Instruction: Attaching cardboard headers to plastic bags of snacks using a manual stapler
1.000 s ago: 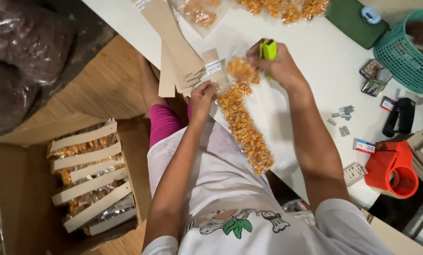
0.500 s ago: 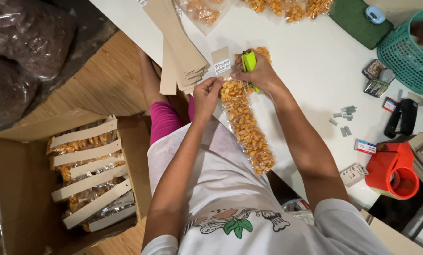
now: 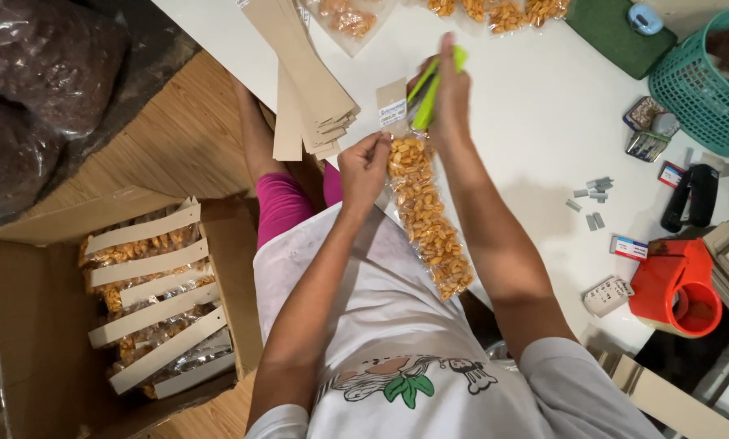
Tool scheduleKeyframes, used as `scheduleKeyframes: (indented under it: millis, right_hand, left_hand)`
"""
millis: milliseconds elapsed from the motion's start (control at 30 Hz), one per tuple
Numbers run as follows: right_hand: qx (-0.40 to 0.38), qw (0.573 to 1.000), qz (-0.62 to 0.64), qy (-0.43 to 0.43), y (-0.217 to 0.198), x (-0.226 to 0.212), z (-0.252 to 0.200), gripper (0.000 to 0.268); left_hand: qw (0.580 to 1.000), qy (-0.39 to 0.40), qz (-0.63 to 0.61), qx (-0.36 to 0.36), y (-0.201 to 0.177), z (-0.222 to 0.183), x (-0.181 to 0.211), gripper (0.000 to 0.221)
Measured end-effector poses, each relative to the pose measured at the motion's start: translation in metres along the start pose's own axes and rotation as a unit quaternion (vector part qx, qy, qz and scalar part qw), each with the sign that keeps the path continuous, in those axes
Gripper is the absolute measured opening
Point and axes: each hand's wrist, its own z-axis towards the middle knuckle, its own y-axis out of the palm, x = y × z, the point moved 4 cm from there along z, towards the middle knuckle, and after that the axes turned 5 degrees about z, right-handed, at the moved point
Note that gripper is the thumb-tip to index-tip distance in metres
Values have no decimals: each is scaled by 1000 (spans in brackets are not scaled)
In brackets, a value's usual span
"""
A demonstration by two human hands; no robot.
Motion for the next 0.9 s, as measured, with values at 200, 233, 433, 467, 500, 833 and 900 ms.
scheduleKeyframes:
  millis: [200,233,433,467,500,833,900]
  right_hand:
    - [-3,974,-216,-61,21,2,-20,59]
    - [-14,972,-206,-111,19,10,-12,54]
    - [-7,971,-170,-169,12,28,7,45]
    - [1,970,-172,-174,11,32,5,45]
    - [-7,970,-176,-168,5,30,0,45]
    - [-8,960,-133,-245,-137,-27,-62,34]
    - [21,982,-123,-144,-176,-9,-56,42]
  left_hand:
    - [997,79,9,2,3,-12,18,28]
    - [996,90,23,3,4,-13,19,28]
    - [988,134,67,41,6,-19,26,24]
    - [991,111,69,40,1,-25,26,20]
    - [991,105,70,49,3,-29,20,20]
    - [975,88,-118,169,-113,-136,47,14]
    - [966,120,-122,195,-171,-161,48,11]
